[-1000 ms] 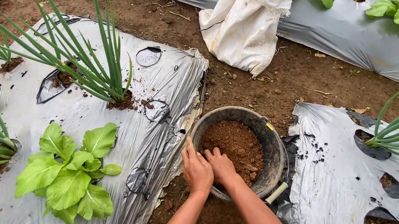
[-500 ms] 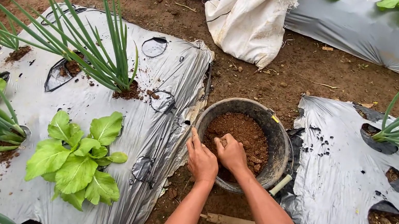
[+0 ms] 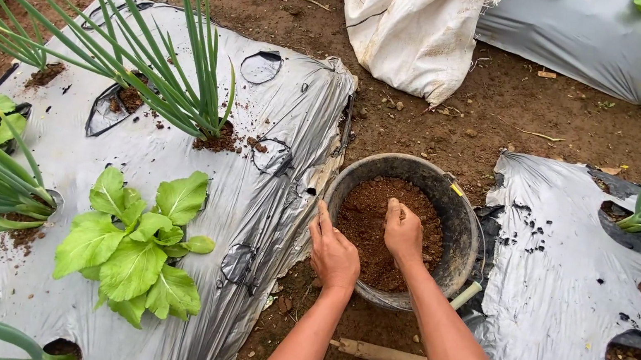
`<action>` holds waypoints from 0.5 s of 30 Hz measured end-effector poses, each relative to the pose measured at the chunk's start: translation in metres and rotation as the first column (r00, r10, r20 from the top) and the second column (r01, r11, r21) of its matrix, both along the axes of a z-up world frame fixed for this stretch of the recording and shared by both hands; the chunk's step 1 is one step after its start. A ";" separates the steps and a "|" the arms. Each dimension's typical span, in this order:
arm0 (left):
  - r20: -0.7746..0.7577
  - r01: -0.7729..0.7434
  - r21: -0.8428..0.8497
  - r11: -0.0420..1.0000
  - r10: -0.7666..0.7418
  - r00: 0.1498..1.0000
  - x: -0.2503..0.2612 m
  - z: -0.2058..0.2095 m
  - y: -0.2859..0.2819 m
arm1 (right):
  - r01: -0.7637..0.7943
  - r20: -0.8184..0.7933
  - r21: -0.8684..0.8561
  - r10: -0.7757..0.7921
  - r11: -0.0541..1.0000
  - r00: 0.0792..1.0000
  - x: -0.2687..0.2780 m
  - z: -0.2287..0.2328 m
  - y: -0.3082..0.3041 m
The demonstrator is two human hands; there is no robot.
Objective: The person plants green onion seedlings and leafy green vegetables into holes in a plastic-covered garden bed. They use a small hand hoe to scoop soil from a bucket and pack it around the base of the plants to secure them in place.
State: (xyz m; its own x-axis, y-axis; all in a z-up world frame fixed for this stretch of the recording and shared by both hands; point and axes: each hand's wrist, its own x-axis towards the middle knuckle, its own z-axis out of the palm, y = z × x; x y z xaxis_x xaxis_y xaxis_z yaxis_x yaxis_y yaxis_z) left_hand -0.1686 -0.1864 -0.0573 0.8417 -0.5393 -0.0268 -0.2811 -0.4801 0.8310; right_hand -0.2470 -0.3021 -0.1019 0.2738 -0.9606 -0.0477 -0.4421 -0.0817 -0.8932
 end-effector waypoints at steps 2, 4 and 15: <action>0.000 0.004 -0.007 1.000 -0.004 1.000 0.001 -0.002 -0.001 | 0.074 0.015 0.089 -0.076 0.993 0.997 0.001 0.007 -0.001; -0.001 -0.001 -0.019 1.000 0.001 1.000 0.002 -0.003 -0.001 | 0.041 -0.033 0.101 -0.038 0.994 0.999 0.001 0.011 0.003; 0.043 -0.034 -0.101 0.994 0.038 0.998 0.001 -0.023 0.000 | -0.214 -0.172 0.090 0.227 0.973 0.959 0.013 0.003 0.020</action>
